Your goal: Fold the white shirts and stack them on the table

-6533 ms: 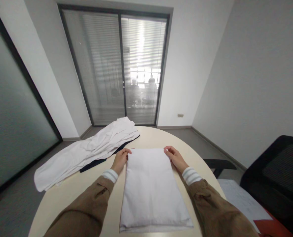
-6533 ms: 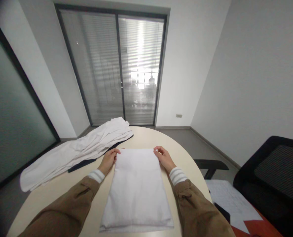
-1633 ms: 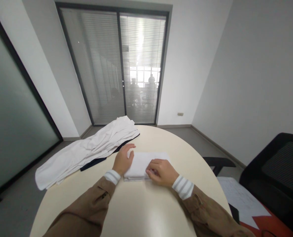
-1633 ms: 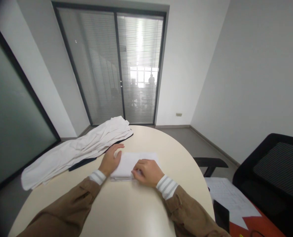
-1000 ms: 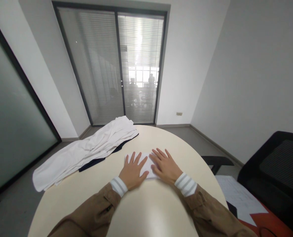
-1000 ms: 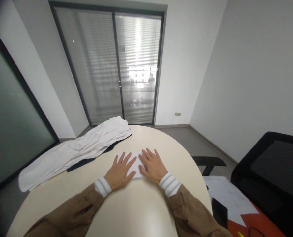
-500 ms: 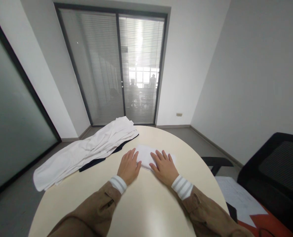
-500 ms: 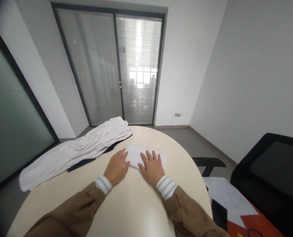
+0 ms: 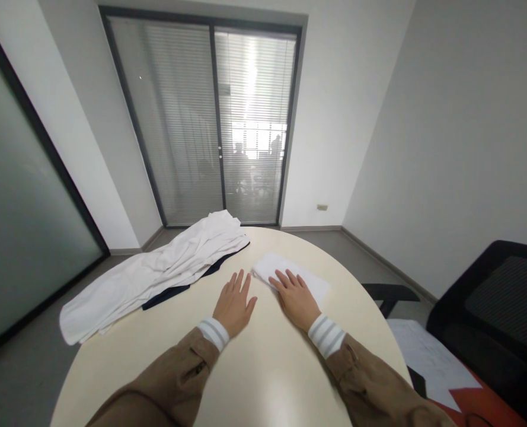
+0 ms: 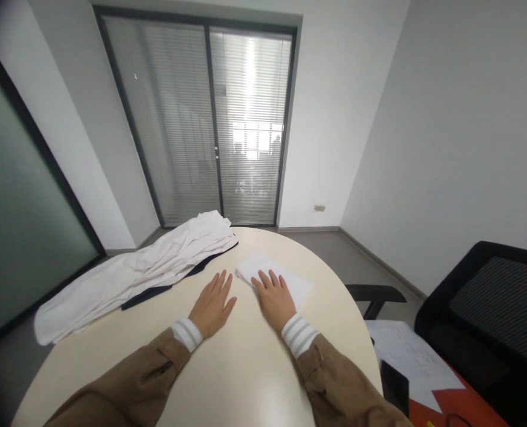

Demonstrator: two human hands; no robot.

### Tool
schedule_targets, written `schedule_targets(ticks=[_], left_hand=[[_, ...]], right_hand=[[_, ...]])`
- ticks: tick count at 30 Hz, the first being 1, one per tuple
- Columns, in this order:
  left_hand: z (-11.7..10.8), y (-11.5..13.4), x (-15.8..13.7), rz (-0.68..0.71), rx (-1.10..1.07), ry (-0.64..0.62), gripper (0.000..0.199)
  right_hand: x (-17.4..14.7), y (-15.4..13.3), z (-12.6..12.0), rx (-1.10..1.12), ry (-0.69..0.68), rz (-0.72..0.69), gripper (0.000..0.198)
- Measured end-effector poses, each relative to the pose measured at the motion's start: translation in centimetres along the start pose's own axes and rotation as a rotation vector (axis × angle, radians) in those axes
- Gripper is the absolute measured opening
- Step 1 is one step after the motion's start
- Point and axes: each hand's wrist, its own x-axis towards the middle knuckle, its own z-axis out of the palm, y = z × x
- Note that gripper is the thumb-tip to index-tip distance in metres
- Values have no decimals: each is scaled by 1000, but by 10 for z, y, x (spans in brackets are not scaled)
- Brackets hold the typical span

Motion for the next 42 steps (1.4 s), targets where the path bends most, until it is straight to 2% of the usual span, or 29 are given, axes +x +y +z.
schedule_targets(ticks=[13,19,24,27,29,32,34,36,38,42], left_hand=[[-3,2,0,-27,-16,-115,59],[0,-1,1,-28,-22,-97,56],[2,-1,3,-16,-39,-69,53],[-3,-5,10,-18,-34,13,49],[-10,-16,16,-56,2,133,44],[-25,-45,24,-197,81,348,42],[-33,-68,25,-308,108,447,41],[-39,-87,24,-410,110,489,39],[-41,-100,22,-445,112,496,40],[-39,-105,22,-497,157,538,44]], right_hand=[[49,59,27,-139,31,408,52],[67,85,39,-139,30,511,54],[75,92,48,-171,42,593,54],[76,91,49,-186,50,593,55],[74,88,46,-192,76,574,55],[71,81,38,-193,144,511,53],[69,74,33,-180,186,466,51],[67,68,30,-156,212,422,48],[66,64,27,-133,225,376,46],[63,60,26,-94,243,331,44]])
